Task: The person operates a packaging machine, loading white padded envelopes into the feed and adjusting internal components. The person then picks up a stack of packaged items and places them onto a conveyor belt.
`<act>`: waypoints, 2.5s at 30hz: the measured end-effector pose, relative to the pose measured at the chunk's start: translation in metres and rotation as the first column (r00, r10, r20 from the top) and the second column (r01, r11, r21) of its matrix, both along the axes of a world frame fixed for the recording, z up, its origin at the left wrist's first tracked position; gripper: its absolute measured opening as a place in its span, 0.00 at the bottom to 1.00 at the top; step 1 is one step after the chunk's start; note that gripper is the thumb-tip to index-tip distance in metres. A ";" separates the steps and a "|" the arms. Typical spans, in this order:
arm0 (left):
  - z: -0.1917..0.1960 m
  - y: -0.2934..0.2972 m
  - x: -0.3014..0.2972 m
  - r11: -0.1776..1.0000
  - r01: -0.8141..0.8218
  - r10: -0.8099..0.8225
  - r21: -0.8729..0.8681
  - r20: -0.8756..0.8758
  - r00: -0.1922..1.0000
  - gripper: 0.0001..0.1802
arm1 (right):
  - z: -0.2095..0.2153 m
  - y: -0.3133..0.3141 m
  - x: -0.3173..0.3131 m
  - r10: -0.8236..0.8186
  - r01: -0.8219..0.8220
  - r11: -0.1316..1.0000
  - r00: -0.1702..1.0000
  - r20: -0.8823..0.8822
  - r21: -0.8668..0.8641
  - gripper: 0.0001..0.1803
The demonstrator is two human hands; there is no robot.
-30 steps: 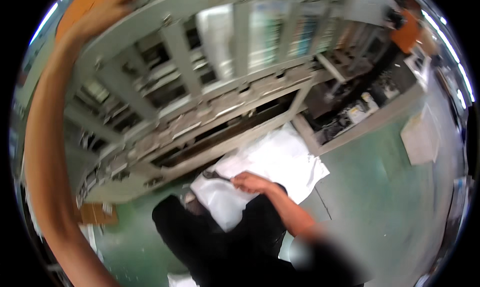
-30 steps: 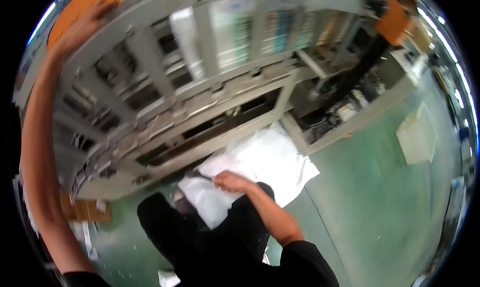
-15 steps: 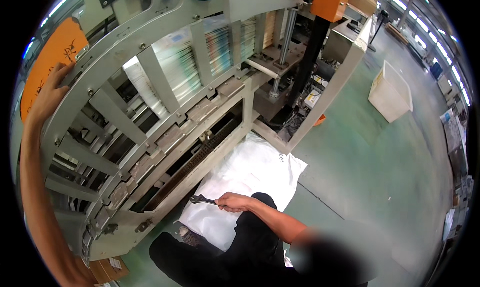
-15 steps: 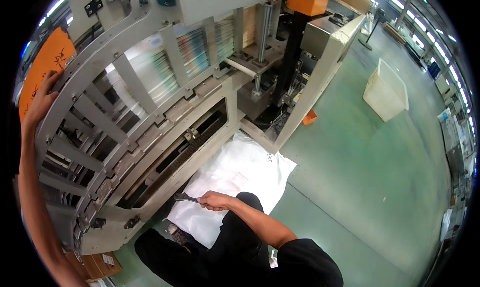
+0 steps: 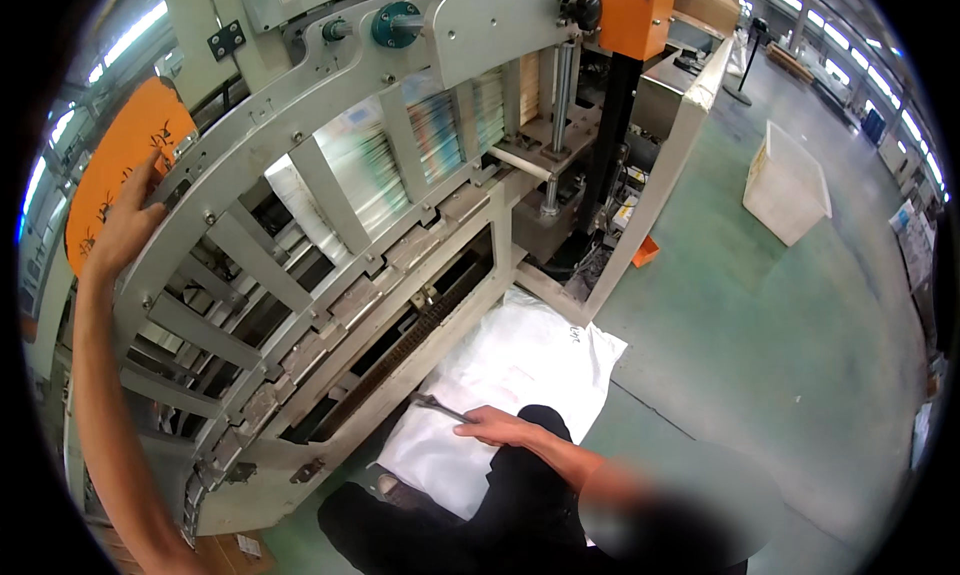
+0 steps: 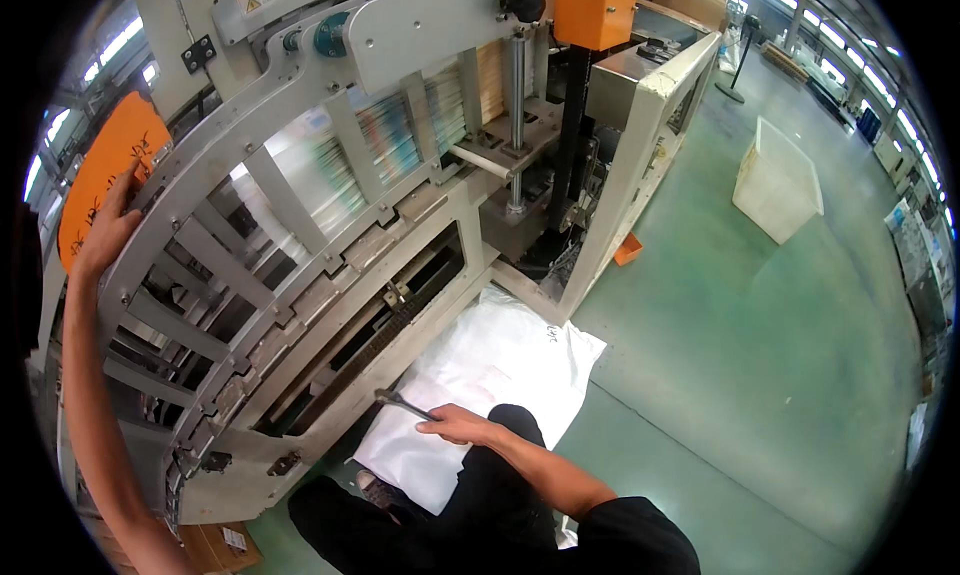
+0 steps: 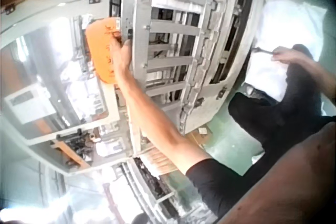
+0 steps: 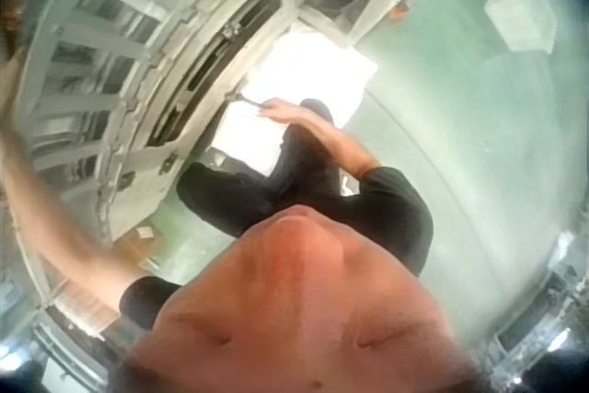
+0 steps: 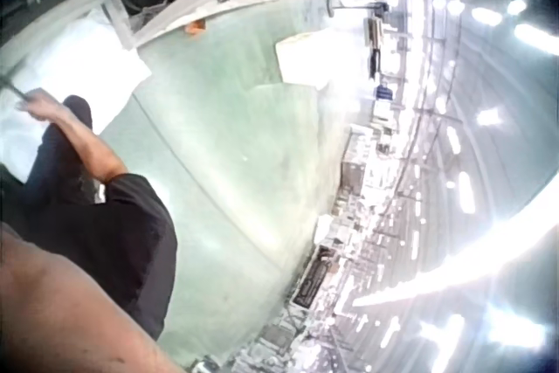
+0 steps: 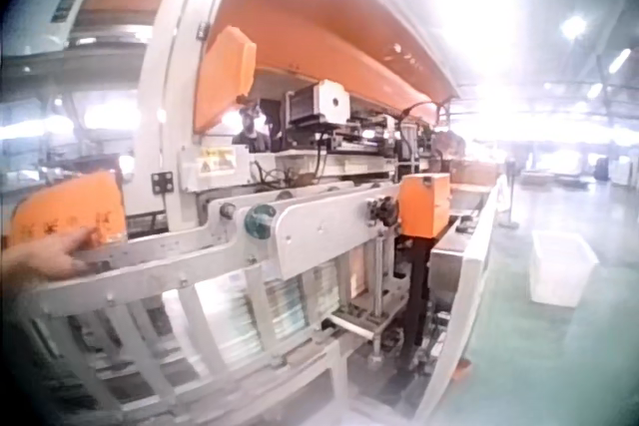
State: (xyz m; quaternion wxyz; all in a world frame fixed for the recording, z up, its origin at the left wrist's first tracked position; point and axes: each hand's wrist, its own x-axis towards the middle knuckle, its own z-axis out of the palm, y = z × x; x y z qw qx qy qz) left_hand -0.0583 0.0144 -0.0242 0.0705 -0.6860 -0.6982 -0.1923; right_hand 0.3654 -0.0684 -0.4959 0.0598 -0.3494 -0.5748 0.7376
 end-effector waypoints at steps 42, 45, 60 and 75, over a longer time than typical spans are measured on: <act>0.160 -0.027 0.894 0.199 0.979 0.359 -0.054 0.933 -0.022 0.27 | 0.645 -0.081 0.634 -0.898 0.892 0.406 0.429 0.095 -0.196 0.23; 0.140 0.006 0.914 0.225 0.951 0.359 -0.210 0.926 0.119 0.26 | 0.645 -0.034 0.682 -0.863 0.869 0.475 0.491 0.117 -0.140 0.24; -0.016 0.217 0.999 0.745 0.572 0.537 -0.343 0.817 -0.209 0.22 | 0.547 0.332 0.790 -0.256 0.129 0.938 0.883 0.393 0.322 0.23; -0.284 0.255 1.017 0.717 0.011 0.686 -0.697 0.704 -0.183 0.20 | 0.304 0.594 0.731 0.447 -0.642 0.601 0.764 0.465 0.477 0.22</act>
